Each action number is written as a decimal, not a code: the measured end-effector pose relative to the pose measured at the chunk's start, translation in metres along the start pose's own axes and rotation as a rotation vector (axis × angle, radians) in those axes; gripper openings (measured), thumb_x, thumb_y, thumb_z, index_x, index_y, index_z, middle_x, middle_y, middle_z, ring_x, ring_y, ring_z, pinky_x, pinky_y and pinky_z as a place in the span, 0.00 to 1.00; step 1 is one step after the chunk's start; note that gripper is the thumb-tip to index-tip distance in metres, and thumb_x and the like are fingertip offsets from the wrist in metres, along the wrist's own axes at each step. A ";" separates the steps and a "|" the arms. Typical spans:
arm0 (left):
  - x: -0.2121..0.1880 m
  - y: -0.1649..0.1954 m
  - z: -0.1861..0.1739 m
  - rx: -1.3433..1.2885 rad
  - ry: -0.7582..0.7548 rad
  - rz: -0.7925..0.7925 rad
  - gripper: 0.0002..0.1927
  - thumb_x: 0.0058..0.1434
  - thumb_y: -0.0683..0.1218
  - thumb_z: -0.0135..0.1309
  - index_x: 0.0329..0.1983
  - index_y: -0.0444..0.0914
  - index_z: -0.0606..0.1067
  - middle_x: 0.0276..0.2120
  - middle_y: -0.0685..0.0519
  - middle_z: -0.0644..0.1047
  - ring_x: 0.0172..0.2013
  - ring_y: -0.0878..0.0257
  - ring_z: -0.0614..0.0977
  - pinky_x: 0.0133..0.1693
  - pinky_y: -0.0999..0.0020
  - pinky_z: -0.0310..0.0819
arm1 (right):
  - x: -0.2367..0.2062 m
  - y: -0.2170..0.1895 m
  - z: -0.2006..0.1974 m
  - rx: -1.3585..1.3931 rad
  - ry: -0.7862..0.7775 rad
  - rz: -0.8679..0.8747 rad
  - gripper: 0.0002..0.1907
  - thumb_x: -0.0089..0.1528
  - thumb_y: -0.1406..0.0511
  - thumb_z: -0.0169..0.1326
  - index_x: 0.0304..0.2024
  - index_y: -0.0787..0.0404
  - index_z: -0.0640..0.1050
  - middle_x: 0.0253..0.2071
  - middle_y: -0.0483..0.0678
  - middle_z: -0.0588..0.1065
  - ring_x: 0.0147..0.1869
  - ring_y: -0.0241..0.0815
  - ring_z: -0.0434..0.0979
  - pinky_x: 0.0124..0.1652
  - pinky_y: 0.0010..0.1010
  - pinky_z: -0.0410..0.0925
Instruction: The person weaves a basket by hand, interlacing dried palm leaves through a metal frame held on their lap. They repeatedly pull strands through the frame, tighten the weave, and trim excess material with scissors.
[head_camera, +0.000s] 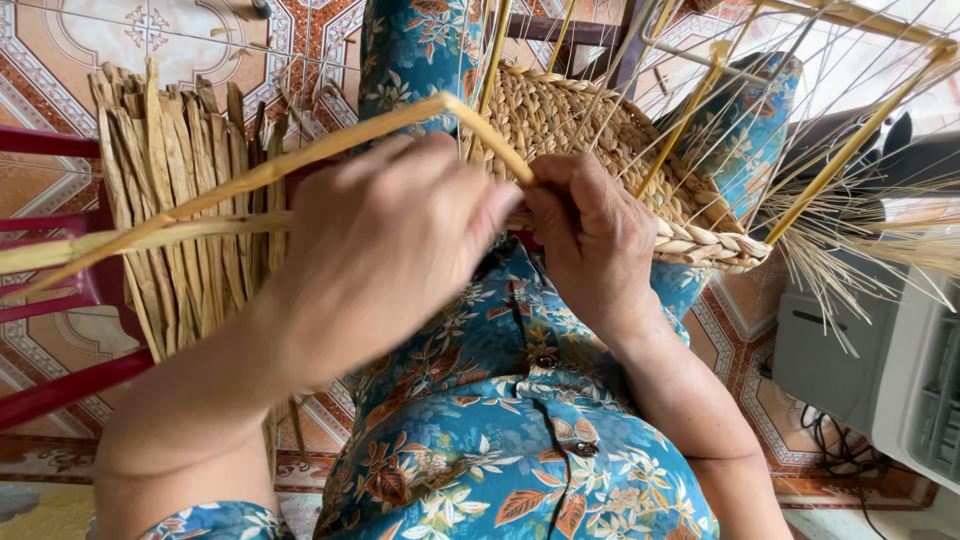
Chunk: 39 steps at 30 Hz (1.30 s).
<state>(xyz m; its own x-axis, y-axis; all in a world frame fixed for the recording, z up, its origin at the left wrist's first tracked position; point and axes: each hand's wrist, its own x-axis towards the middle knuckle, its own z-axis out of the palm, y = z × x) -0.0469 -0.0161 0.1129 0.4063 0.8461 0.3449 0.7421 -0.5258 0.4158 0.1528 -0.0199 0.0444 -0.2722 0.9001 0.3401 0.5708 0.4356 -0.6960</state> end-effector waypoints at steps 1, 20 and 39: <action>0.003 -0.011 0.016 -0.076 -0.279 -0.166 0.13 0.73 0.46 0.51 0.33 0.36 0.78 0.25 0.50 0.78 0.22 0.64 0.78 0.23 0.69 0.74 | -0.001 0.001 0.000 0.029 -0.025 0.059 0.06 0.70 0.73 0.59 0.47 0.63 0.75 0.34 0.48 0.80 0.35 0.33 0.82 0.34 0.24 0.72; -0.022 -0.031 0.040 -0.997 0.139 -0.103 0.12 0.69 0.50 0.50 0.48 0.41 0.80 0.54 0.48 0.81 0.29 0.71 0.82 0.32 0.76 0.83 | 0.022 -0.013 0.003 0.017 -0.069 0.073 0.07 0.67 0.74 0.54 0.48 0.63 0.76 0.34 0.49 0.80 0.35 0.36 0.83 0.34 0.28 0.73; -0.043 -0.035 0.032 0.252 0.050 0.027 0.11 0.63 0.44 0.67 0.44 0.34 0.81 0.43 0.48 0.77 0.41 0.59 0.77 0.37 0.69 0.79 | 0.014 0.009 0.010 0.511 -0.064 0.239 0.09 0.72 0.77 0.50 0.50 0.64 0.65 0.39 0.52 0.81 0.43 0.34 0.85 0.36 0.23 0.79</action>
<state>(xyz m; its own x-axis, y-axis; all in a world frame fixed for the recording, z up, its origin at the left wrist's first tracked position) -0.0733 -0.0310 0.0561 0.4053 0.8235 0.3970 0.8433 -0.5044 0.1854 0.1462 -0.0036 0.0367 -0.2374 0.9654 0.1077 0.1789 0.1524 -0.9720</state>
